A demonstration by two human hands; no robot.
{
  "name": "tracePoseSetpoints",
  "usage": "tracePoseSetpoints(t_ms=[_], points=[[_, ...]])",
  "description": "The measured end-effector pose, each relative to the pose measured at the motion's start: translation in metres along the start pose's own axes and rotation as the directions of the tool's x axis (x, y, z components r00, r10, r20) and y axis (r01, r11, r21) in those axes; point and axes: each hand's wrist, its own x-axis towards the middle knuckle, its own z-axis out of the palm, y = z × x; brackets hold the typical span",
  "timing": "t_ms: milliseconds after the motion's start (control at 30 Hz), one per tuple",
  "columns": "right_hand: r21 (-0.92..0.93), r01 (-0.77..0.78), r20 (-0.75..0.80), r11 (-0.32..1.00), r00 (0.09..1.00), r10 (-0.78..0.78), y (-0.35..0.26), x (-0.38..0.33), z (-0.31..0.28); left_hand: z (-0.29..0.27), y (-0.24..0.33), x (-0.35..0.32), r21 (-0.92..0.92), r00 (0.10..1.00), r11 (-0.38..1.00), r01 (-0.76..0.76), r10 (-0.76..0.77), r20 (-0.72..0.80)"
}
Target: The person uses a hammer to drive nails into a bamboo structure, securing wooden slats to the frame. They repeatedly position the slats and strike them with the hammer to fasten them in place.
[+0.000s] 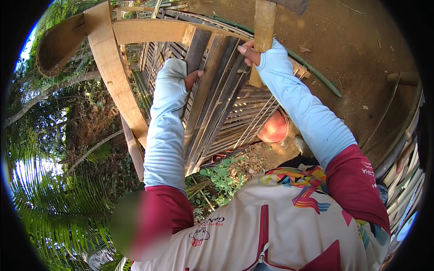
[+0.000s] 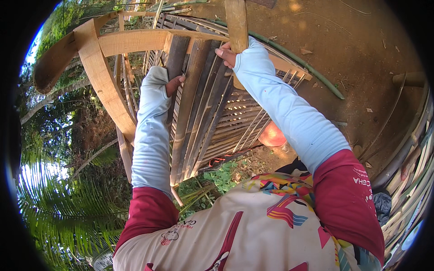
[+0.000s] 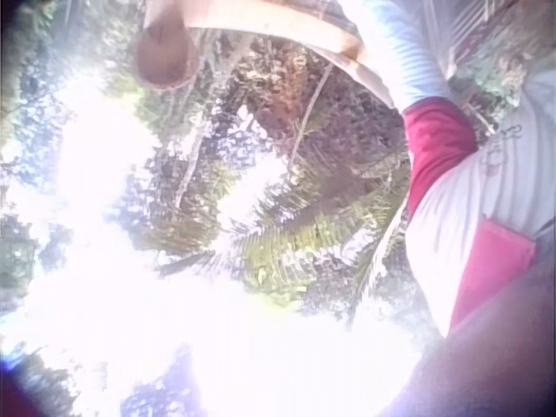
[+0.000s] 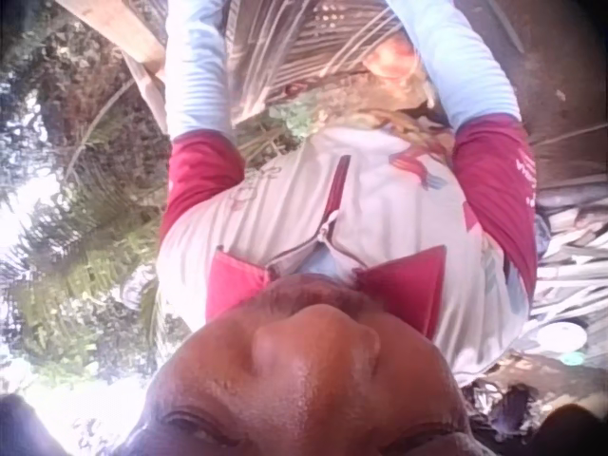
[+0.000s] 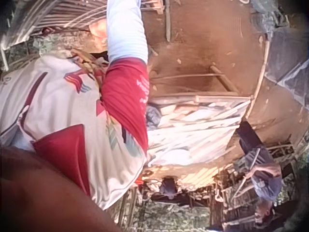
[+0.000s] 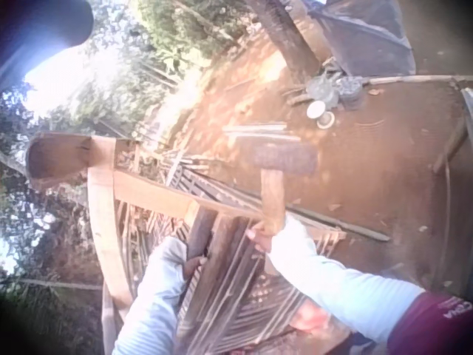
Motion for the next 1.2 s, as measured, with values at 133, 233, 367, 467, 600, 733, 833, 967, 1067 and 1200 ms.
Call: tracePoseSetpoints(t_ms=[133, 233, 367, 467, 600, 733, 833, 967, 1067, 1200], points=[[0.021, -0.026, 0.007, 0.999, 1.0, 0.026, 0.005, -0.005, -0.009, -0.002, 0.0, 0.0, -0.092, 0.999, 0.995, 0.049, -0.048, 0.015], [0.058, -0.052, -0.015, 0.997, 0.998, 0.053, 0.007, -0.008, -0.013, 0.002, 0.011, 0.002, -0.109, 1.0, 0.994, 0.011, -0.012, -0.007], [0.138, -0.054, 0.027, 0.989, 0.998, 0.051, 0.014, -0.012, -0.01, 0.001, 0.012, -0.003, -0.141, 1.0, 0.99, 0.004, -0.005, -0.007], [0.149, -0.035, 0.064, 0.988, 0.998, 0.026, 0.022, -0.008, -0.008, 0.003, 0.019, -0.004, -0.178, 1.0, 0.984, 0.012, -0.015, -0.017], [0.129, -0.065, 0.049, 0.989, 0.997, 0.059, 0.017, -0.017, -0.004, 0.002, 0.011, -0.002, -0.097, 0.999, 0.995, -0.026, 0.023, -0.033], [0.154, -0.093, 0.06, 0.984, 0.995, 0.085, 0.017, -0.021, 0.005, 0.001, 0.021, -0.004, -0.094, 0.999, 0.994, -0.053, 0.053, -0.003], [0.155, -0.086, 0.054, 0.984, 0.995, 0.079, 0.011, -0.017, 0.011, 0.013, 0.02, 0.001, -0.242, 0.994, 0.964, -0.113, 0.112, -0.017], [0.111, -0.054, 0.057, 0.992, 0.997, 0.048, -0.006, -0.009, 0.024, 0.017, 0.029, -0.004, -0.229, 0.994, 0.967, -0.113, 0.107, -0.038], [0.14, 0.01, 0.049, 0.99, 0.999, -0.017, -0.009, 0.003, 0.036, 0.017, 0.029, -0.005, -0.23, 0.991, 0.964, -0.136, 0.136, -0.013], [0.111, 0.046, 0.054, 0.993, 0.997, -0.052, -0.015, 0.021, 0.044, 0.014, 0.032, 0.0, -0.241, 0.978, 0.954, -0.177, 0.198, 0.063]])
